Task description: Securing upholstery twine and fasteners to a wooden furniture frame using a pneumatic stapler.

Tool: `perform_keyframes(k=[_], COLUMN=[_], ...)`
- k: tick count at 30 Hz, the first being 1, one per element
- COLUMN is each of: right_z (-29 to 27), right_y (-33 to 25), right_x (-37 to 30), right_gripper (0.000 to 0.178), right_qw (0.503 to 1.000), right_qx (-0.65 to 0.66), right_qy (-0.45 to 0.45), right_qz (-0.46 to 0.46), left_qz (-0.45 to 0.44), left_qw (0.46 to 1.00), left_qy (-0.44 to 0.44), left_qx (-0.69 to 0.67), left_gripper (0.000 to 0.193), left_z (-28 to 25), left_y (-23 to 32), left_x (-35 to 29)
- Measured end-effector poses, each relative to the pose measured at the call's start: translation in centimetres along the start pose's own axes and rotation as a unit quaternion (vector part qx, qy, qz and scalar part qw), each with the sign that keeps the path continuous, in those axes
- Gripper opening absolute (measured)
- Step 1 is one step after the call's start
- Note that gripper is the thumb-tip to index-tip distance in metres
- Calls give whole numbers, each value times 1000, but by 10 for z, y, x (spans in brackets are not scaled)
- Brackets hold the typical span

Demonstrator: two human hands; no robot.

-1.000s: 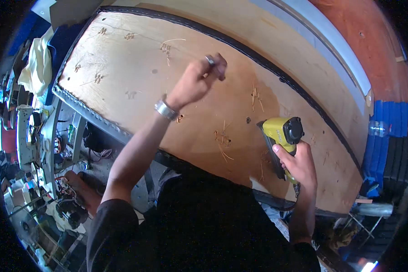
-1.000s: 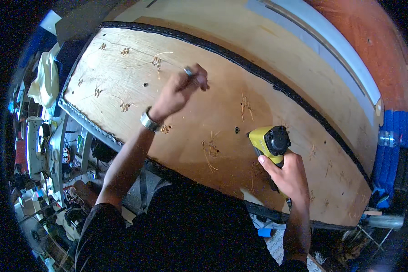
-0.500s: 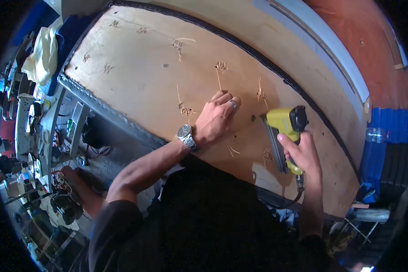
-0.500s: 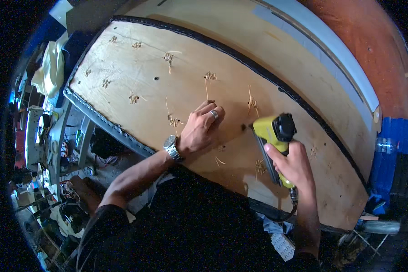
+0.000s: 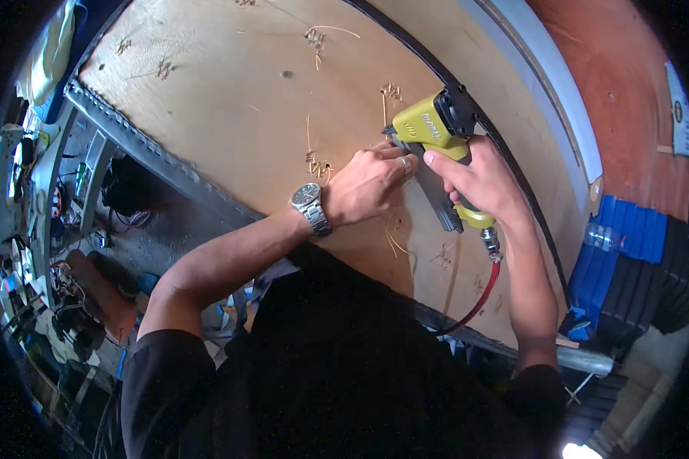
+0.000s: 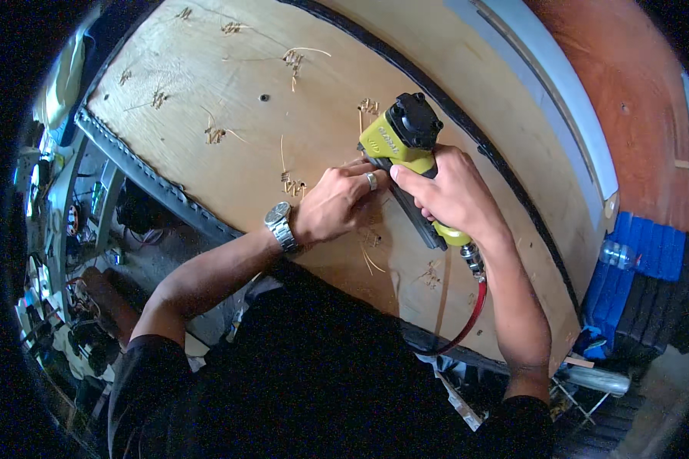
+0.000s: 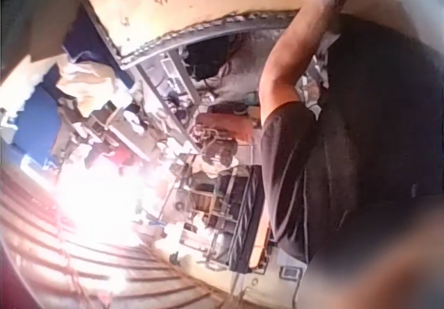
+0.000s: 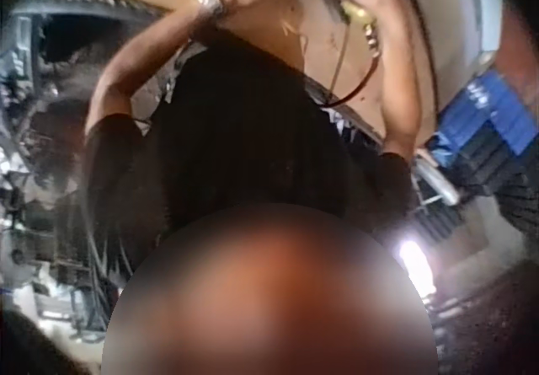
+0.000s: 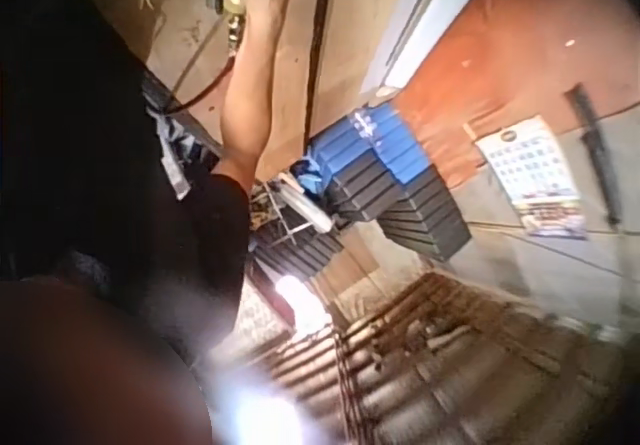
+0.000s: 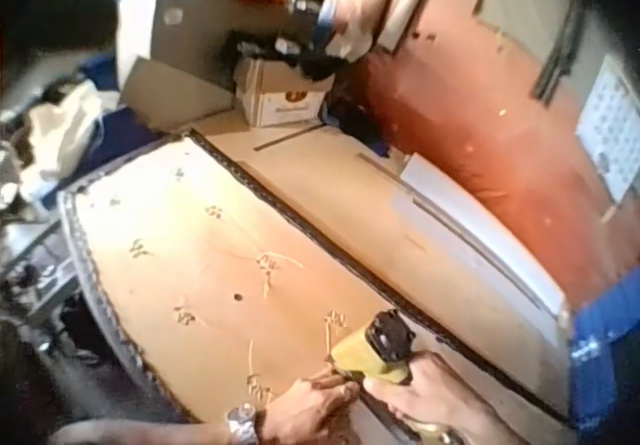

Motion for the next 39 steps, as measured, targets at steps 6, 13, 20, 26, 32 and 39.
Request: perform_keyframes(k=[6, 13, 20, 26, 32, 39], right_z=[2, 3, -7, 0, -1, -7], right_y=[-2, 7, 5, 3, 5, 54], right_x=[4, 1, -1, 9, 2, -65], right_gripper=[28, 24, 25, 28, 22, 23], right_qw=[988, 998, 998, 999, 998, 991], right_qx=[-122, 51, 50, 7, 56, 93], right_qy=[67, -11, 27, 9, -1, 54], right_qz=[-70, 42, 25, 33, 33, 86], left_qz=[14, -42, 72, 35, 43, -20], left_qw=[1000, 995, 967, 929, 947, 961], left_qy=[13, 5, 24, -23, 17, -15], left_qx=[0, -87, 244, 368, 319, 274], left_gripper=[20, 16, 6, 17, 18, 13], left_z=[0, -14, -88, -72, -85, -136], left_y=[0, 3, -41, -61, -59, -13], left_x=[3, 8, 78, 84, 76, -27])
Point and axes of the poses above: each hand's wrist, its own x-axis towards the middle knuckle, its own z-axis out of the palm, y = z × x, the point moved 5 cm from there along x, towards the middle knuckle, and after that the axes turned 12 degrees about -x, right-handed, at the moved point
